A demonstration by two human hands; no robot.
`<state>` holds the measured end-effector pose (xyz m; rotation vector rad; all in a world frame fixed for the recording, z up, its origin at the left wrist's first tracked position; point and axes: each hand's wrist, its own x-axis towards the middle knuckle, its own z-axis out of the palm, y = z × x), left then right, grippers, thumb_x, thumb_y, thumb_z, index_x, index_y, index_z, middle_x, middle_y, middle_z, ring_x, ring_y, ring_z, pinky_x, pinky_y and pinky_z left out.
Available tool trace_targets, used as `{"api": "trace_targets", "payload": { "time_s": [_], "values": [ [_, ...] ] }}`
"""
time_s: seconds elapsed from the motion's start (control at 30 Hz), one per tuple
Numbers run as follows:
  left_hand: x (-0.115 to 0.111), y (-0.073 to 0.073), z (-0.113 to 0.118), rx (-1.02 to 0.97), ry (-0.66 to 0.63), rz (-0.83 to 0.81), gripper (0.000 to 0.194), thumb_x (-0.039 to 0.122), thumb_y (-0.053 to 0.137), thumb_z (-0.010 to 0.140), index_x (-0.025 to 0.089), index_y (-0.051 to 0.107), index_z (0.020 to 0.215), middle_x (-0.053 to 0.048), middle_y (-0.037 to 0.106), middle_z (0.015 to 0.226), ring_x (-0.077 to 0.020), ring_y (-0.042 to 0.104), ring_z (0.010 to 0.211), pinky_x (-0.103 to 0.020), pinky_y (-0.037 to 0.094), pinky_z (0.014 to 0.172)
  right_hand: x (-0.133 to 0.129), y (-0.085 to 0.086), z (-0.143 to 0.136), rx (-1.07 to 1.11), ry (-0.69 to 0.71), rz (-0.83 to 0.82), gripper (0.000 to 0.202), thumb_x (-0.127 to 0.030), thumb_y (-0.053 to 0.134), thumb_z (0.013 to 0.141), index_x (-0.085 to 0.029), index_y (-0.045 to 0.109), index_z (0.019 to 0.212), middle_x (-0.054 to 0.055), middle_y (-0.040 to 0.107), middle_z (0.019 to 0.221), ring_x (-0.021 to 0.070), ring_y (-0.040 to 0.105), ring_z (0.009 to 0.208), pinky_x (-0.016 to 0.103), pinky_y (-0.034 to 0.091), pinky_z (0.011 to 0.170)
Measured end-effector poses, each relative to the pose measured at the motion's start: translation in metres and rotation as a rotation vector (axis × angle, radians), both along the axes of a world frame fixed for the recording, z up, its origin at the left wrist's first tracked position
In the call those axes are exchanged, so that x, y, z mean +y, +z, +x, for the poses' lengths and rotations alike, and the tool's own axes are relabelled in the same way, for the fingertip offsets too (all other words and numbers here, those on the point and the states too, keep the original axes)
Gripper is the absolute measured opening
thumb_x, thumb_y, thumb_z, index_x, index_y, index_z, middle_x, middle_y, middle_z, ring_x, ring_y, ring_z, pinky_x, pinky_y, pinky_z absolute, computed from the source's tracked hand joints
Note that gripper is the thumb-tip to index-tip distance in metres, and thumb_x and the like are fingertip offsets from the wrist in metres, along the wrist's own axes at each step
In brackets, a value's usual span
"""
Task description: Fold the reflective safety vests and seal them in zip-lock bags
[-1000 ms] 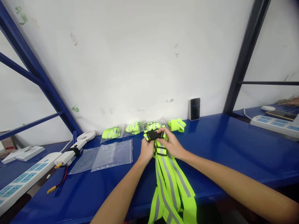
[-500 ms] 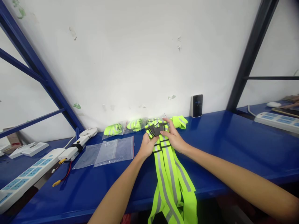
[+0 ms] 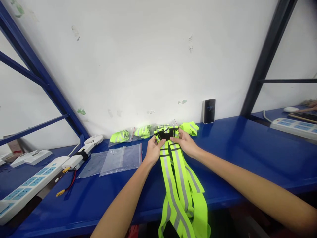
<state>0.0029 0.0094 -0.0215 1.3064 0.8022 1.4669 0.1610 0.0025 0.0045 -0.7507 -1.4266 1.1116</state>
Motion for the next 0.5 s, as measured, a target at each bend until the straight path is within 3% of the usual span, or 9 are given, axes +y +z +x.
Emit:
{"api": "trace_targets", "payload": {
  "time_s": [0.17, 0.33, 0.5],
  "values": [
    [0.001, -0.003, 0.000, 0.019, 0.099, 0.075, 0.040, 0.036, 0.080, 0.069, 0.014, 0.064, 0.099, -0.008, 0.071, 0.102, -0.0224, 0.067, 0.093, -0.034, 0.050, 0.086, 0.004, -0.003, 0.004, -0.071, -0.016, 0.053, 0.053, -0.036, 0.072, 0.076, -0.028, 0.056, 0.126, 0.005, 0.061, 0.132, 0.0294, 0.048, 0.131, 0.047, 0.037, 0.110],
    [0.003, -0.005, -0.001, 0.041, 0.128, 0.071, 0.040, 0.035, 0.079, 0.069, 0.017, 0.066, 0.102, -0.005, 0.070, 0.100, -0.0211, 0.067, 0.089, -0.033, 0.054, 0.080, 0.007, -0.013, 0.005, -0.134, 0.020, 0.050, 0.053, -0.034, 0.069, 0.080, -0.028, 0.052, 0.130, 0.005, 0.067, 0.121, 0.0276, 0.065, 0.106, 0.045, 0.051, 0.094],
    [0.004, -0.004, -0.001, 0.028, 0.116, 0.040, 0.036, 0.033, 0.078, 0.068, 0.016, 0.064, 0.097, -0.004, 0.068, 0.091, -0.0170, 0.066, 0.069, -0.031, 0.055, 0.066, 0.006, -0.012, -0.001, 0.098, 0.067, -0.171, 0.034, -0.027, 0.069, 0.078, -0.026, 0.060, 0.111, 0.001, 0.073, 0.098, 0.0226, 0.069, 0.089, 0.038, 0.056, 0.084]
  ]
}}
